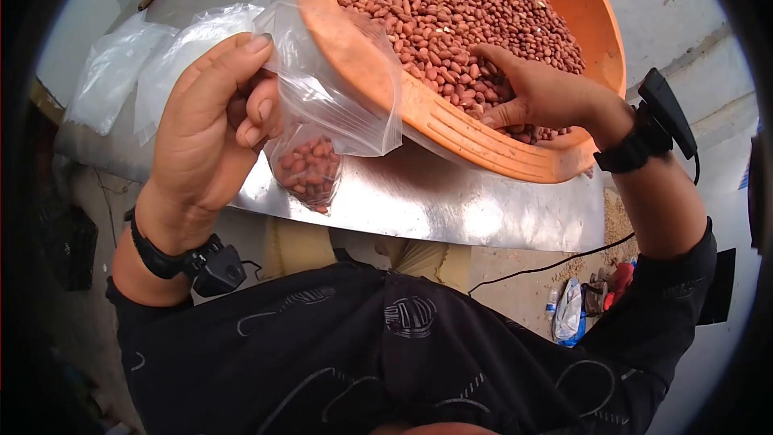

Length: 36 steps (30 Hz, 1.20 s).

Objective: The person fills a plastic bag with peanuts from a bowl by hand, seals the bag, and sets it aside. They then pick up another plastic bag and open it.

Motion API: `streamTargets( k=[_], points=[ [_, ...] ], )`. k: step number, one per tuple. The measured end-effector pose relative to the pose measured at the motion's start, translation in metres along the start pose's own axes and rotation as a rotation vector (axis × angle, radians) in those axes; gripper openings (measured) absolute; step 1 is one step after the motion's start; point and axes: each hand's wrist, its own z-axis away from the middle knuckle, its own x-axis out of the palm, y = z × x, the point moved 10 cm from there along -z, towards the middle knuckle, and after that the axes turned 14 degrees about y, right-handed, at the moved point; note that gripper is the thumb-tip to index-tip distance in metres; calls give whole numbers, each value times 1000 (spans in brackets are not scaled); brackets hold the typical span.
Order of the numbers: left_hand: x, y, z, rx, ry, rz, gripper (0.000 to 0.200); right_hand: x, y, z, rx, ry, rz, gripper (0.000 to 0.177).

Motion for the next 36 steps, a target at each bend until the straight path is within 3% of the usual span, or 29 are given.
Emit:
streamTargets(
  k=[3, 5, 8, 10, 20, 22, 25, 27, 29, 31, 34, 36],
  points=[
    [3, 0, -1, 3, -23, 9, 19, 12, -24, -11, 54, -21, -188, 72],
    [5, -1, -1, -6, -31, 1, 18, 4, -30, -32, -122, 156, -74, 59],
    [7, 0, -2, 13, -64, 11, 18, 1, -37, -50, -27, 180, -288, 22],
    [7, 1, -1, 13, -70, 14, 18, -11, -39, -68, -121, 276, -139, 12],
    [2, 11, 10, 37, -63, 24, 21, -43, -61, -79, -130, 276, -499, 14],
    [0, 13, 11, 46, -62, 27, 21, -50, -89, -65, -220, 309, -524, 14],
    [-1, 14, 12, 59, -69, 12, 20, -58, -134, -52, -407, 203, -553, 20],
    [-1, 15, 12, 67, -73, 0, 20, -42, -166, -36, -342, 54, -636, 15],
    [0, 17, 11, 74, -72, -4, 20, -30, -207, -9, -390, -35, -553, 10],
    [-1, 16, 10, 71, -79, 7, 20, -17, -220, -9, -419, 58, -179, 16],
    [-1, 16, 10, 72, -87, 16, 19, -4, -226, -10, -553, 61, 76, 22],
    [0, 17, 11, 71, -93, 20, 18, -5, -227, 3, -575, -8, 40, 31]
  ],
)
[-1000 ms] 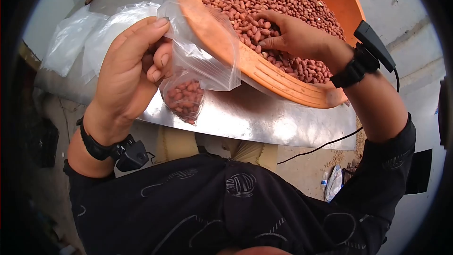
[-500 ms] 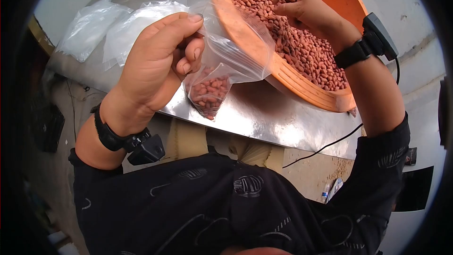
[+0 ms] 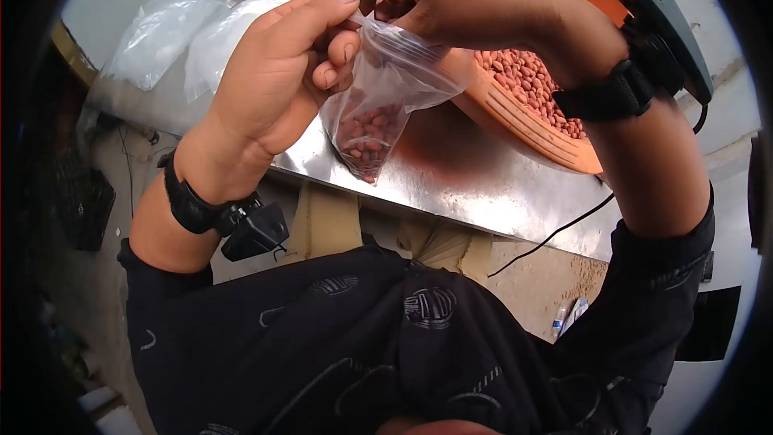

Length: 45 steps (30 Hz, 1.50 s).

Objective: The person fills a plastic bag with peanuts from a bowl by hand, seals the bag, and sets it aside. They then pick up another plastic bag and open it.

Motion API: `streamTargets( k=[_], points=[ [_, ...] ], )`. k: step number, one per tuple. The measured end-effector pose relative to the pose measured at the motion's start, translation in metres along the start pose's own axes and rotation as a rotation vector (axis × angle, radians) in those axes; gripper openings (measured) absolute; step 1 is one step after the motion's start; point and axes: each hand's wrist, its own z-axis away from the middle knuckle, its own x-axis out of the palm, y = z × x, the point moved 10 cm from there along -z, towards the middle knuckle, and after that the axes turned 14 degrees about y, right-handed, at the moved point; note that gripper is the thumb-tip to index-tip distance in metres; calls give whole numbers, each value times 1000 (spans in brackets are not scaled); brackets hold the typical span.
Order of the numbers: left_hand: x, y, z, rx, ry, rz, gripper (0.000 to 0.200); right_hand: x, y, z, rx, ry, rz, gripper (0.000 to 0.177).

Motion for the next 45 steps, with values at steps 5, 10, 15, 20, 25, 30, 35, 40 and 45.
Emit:
streamTargets(
  k=[5, 10, 15, 20, 25, 30, 35, 40, 45],
  points=[
    [-1, -2, -1, -5, 5, 3, 19, -23, 4, 21, 68, 153, -76, 33],
    [-4, -2, 0, -9, 44, 0, 19, -61, 126, 33, 284, 349, -147, 29],
    [-2, -3, 2, -9, 46, 6, 20, -54, 245, 104, 823, -34, 365, 63],
    [2, -5, -1, -27, 8, 23, 22, -40, 275, 132, 965, -74, 264, 84],
    [3, -7, -2, -37, 11, 18, 21, -8, 252, 82, 626, 97, -123, 94],
    [6, -9, -4, -31, -9, 26, 20, 6, 211, 29, 486, 205, -156, 78],
    [7, -7, -4, -22, 7, -2, 20, 4, 181, -10, 221, 315, 113, 35],
    [8, -8, -3, -37, 11, -5, 20, -15, 183, -14, 191, 442, 110, 22],
    [7, -8, -4, -30, -7, 1, 19, -40, 192, 5, 346, 455, -57, 13]
  ],
)
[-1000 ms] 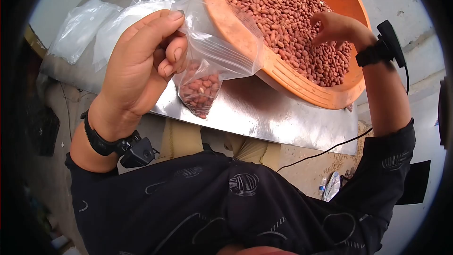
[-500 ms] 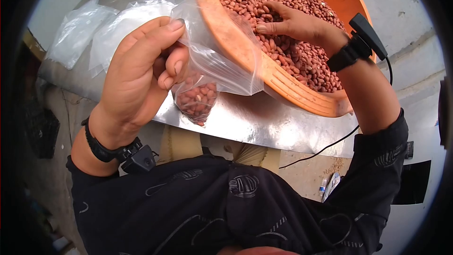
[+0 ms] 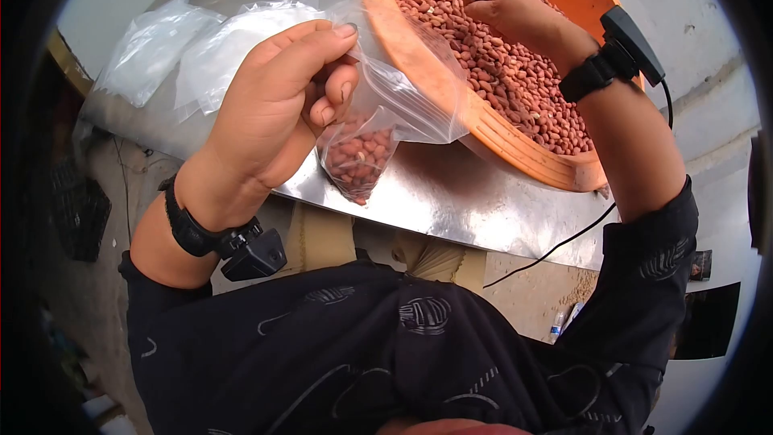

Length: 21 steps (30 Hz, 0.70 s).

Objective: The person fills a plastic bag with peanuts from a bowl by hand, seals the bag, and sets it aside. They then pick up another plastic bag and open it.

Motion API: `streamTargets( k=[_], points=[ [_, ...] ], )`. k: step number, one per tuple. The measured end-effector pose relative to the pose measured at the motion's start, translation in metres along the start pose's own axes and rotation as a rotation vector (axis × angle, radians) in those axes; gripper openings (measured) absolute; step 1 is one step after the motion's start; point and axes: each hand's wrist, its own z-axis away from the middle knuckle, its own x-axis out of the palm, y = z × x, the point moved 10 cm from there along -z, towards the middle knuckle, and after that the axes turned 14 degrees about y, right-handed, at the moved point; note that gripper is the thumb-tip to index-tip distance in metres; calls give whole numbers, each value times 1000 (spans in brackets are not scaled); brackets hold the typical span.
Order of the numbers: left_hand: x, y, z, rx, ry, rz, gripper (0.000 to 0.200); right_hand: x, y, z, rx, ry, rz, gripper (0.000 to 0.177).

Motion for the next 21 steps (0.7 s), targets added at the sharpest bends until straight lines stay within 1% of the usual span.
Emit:
streamTargets(
  k=[3, 4, 7, 8, 10, 11, 12, 13, 15, 16, 17, 19, 21],
  points=[
    [2, 1, -1, 11, -4, -12, 19, -16, -15, 3, 5, -7, -204, 11],
    [2, 0, -2, 12, -6, -17, 18, -21, -26, 7, 43, -61, -203, 16],
    [-1, -2, -5, 15, 7, -16, 18, -27, -83, 27, 66, -52, -230, 13],
    [0, -3, -6, 11, 0, -9, 17, -20, -87, 25, 63, -65, -337, 9],
    [2, -4, -7, 4, -11, 5, 17, -9, -108, 31, 10, -157, -322, 9],
    [1, -3, -6, 9, 18, -19, 18, -5, -119, 36, -17, -204, -314, 9],
    [3, -1, -6, 14, 49, -44, 19, -2, -134, 45, -57, -265, -410, 10],
    [2, 0, -5, 19, 80, -68, 20, 4, -139, 51, -25, -264, -370, 10],
    [2, 1, -4, 10, 81, -58, 19, 16, -146, 58, 41, -263, -289, 11],
    [2, 1, -4, 4, 81, -54, 19, 30, -153, 63, -12, -367, -400, 12],
    [3, 1, -3, 6, 73, -49, 18, 30, -152, 66, 12, -370, -343, 14],
    [3, 0, -4, 10, 54, -40, 18, 40, -156, 68, -34, -428, -490, 15],
    [5, 0, -3, -4, 50, -22, 18, 39, -154, 69, -18, -398, -457, 17]
  ],
)
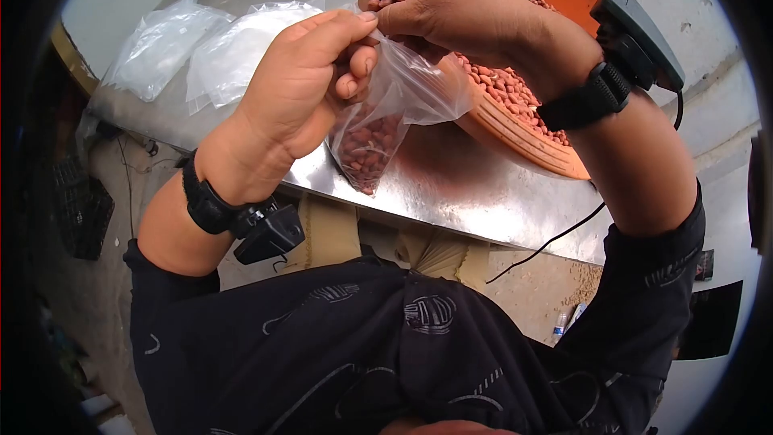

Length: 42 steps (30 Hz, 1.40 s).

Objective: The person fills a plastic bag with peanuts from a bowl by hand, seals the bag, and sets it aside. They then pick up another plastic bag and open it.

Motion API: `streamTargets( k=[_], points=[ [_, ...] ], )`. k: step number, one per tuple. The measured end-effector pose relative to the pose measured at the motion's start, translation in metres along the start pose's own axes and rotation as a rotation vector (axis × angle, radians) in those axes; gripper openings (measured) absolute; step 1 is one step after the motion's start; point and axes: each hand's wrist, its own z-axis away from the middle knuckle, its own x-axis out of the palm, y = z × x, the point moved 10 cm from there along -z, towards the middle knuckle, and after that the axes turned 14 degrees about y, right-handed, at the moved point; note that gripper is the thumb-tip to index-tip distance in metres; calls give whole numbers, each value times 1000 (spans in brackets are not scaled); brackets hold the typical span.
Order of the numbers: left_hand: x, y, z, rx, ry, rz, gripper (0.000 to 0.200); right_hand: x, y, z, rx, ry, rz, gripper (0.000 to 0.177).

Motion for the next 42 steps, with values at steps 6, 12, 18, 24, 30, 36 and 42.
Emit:
streamTargets(
  k=[6, 12, 18, 24, 30, 36, 42],
  points=[
    [1, -2, -1, -20, -31, 66, 16, 1, 7, 3, -107, 82, 159, 27],
    [2, -1, -2, -12, -51, 63, 17, -13, -13, 19, 205, 104, 140, 22],
    [-1, -1, -2, -3, -43, 63, 18, -51, -11, 5, -93, 178, 308, 14],
    [-2, -2, -4, -20, -22, 67, 19, -50, 27, -25, -450, 180, 586, 36],
    [-2, -1, -5, -10, -66, 76, 20, -19, 25, -28, -392, -47, 648, 40],
    [-4, -1, 0, -5, -90, 78, 21, -16, 13, -18, -400, 8, 670, 8],
    [-8, 3, 5, 7, -78, 49, 20, -39, 1, -5, -277, 100, 575, 4]
  ],
)
